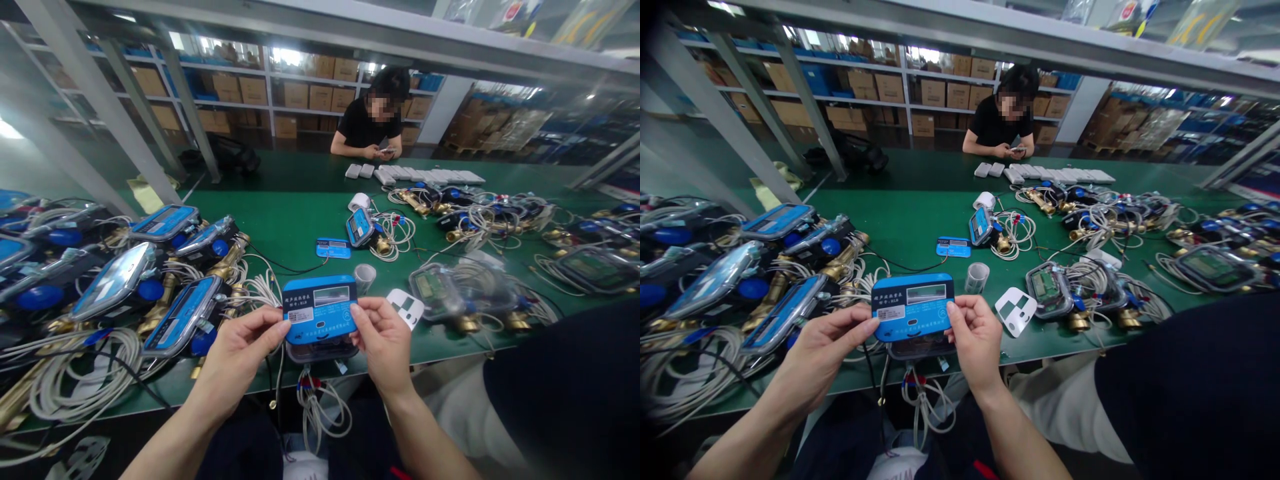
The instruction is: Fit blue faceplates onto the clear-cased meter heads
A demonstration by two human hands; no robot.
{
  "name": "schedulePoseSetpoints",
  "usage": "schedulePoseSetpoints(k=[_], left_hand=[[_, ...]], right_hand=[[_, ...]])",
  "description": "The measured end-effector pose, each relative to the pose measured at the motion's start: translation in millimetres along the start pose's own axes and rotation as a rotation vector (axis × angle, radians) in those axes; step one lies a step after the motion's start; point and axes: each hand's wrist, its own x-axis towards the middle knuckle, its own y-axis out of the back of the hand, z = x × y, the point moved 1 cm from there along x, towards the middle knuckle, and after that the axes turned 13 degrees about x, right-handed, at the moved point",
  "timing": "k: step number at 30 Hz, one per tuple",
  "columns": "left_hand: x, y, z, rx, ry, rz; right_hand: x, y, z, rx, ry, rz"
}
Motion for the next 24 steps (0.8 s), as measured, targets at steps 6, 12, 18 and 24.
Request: schedulePoseSetpoints(k=[6, 12, 18, 24], left_hand=[[0, -5.1, -4, -0.138, -0.014, 0.055], [2, -0.4, -8, -0.021, -0.018, 0.02], [6, 14.0, 4, 0.288, -0.098, -0.014], [2, 11.0, 15, 0.396, -0.122, 0.032]], right_hand=[[1, -1, 3, -0.023, -0.018, -0.021], [-2, 0, 0, -0.066, 0.131, -0.004], [-12, 9, -3, -0.381, 0.652, 0.038], [-21, 13, -1, -0.532, 0.84, 0.07]])
